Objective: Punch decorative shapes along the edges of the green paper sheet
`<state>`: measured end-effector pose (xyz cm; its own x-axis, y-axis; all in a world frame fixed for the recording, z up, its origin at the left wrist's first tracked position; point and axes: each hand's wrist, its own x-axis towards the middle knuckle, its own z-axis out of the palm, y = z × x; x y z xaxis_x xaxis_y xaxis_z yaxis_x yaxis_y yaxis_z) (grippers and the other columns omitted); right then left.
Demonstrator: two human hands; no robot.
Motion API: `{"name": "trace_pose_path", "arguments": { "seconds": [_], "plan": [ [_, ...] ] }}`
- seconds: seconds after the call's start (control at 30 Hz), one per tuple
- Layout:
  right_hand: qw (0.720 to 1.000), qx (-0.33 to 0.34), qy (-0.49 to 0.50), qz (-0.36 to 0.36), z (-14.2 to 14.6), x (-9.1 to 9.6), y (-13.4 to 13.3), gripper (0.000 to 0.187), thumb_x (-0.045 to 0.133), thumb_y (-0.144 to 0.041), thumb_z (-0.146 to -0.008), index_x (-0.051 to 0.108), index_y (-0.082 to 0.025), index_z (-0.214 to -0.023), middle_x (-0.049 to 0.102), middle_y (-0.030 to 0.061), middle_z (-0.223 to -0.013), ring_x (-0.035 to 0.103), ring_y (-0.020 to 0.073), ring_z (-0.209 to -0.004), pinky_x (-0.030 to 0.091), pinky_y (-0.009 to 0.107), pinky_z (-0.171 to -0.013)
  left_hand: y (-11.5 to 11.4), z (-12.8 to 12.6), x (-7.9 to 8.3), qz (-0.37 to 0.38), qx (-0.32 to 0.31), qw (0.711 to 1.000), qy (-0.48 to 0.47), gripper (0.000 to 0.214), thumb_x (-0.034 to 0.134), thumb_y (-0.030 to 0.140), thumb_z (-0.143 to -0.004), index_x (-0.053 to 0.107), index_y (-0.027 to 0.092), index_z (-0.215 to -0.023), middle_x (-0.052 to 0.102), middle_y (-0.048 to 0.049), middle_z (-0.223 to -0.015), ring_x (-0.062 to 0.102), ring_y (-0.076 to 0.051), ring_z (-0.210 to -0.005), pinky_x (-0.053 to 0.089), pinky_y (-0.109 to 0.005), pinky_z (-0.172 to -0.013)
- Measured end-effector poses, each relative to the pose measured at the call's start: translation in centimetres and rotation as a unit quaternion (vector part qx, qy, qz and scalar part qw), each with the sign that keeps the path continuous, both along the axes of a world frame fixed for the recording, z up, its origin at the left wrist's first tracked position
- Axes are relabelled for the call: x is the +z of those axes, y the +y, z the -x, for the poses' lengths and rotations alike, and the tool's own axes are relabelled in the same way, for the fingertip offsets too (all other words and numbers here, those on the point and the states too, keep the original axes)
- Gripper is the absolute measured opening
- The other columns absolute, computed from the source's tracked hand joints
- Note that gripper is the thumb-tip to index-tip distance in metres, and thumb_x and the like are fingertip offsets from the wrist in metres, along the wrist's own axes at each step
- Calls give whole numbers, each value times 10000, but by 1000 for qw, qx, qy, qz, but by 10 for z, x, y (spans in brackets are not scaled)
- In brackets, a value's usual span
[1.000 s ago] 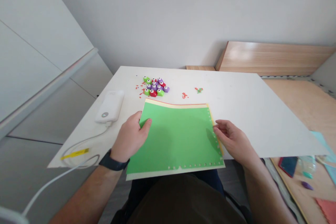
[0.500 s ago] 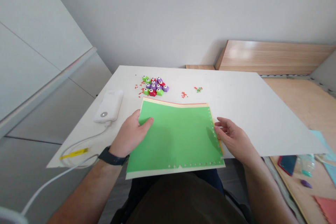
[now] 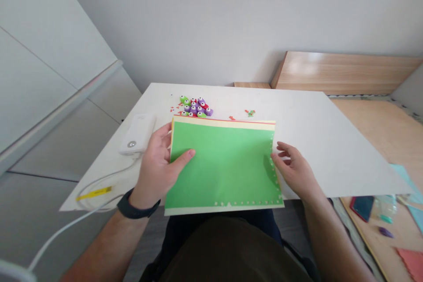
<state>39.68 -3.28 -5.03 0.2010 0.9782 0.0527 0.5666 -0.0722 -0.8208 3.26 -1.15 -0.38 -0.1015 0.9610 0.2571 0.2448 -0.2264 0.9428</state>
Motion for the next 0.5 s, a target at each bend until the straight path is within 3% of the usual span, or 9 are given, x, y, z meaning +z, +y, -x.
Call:
{"name": "trace_pose_path", "arguments": {
  "seconds": [0.07, 0.13, 0.23, 0.37, 0.43, 0.5],
  "plan": [
    [999, 26, 29, -19, 1, 5, 8, 561, 678, -549, -952, 621, -197, -1385, 703, 147, -1311, 699, 285, -1095, 593, 463, -939, 0, -1, 4, -5, 0, 999, -33, 978, 891, 363, -782, 356, 202, -1585, 737, -175, -1345, 784, -331, -1077, 697, -428, -808],
    [991, 71, 112, -26, 5, 13, 15, 454, 643, -535, -982, 643, -229, -1317, 737, 115, -1270, 711, 285, -1119, 592, 469, -978, 1, -5, 9, -22, 12, 998, -52, 966, 916, 331, -759, 405, 213, -1570, 790, -142, -1234, 807, -319, -971, 707, -416, -751],
    [977, 51, 192, -78, 15, 29, 20, 365, 635, -529, -992, 639, -262, -1241, 753, 98, -1262, 718, 287, -1157, 599, 461, -999, 2, -12, 20, -100, 48, 992, -60, 718, 925, 271, -748, 604, 224, -1389, 800, -92, -1221, 796, -296, -1024, 702, -415, -856],
    [964, 21, 191, -183, 25, 43, 17, 394, 641, -527, -992, 630, -292, -1308, 706, 102, -1385, 664, 292, -1299, 549, 461, -1099, -1, -17, 30, -210, 107, 971, -34, 433, 891, 241, -794, 720, 203, -1189, 806, -53, -1170, 775, -268, -1056, 651, -437, -994],
    [965, 19, 177, -194, 27, 43, 14, 421, 632, -563, -989, 638, -290, -1310, 708, 111, -1383, 650, 304, -1322, 548, 468, -1099, -3, -14, 29, -210, 135, 968, 12, 348, 875, 255, -810, 762, 199, -1134, 793, -63, -1205, 746, -296, -1143, 598, -482, -1085],
    [969, 21, 167, -180, 28, 39, 11, 429, 634, -595, -979, 657, -285, -1274, 723, 115, -1358, 660, 314, -1306, 553, 476, -1090, -4, -8, 24, -182, 153, 968, 79, 240, 876, 305, -814, 793, 229, -1026, 806, -54, -1137, 756, -306, -1099, 595, -509, -1081]
  ]
}}
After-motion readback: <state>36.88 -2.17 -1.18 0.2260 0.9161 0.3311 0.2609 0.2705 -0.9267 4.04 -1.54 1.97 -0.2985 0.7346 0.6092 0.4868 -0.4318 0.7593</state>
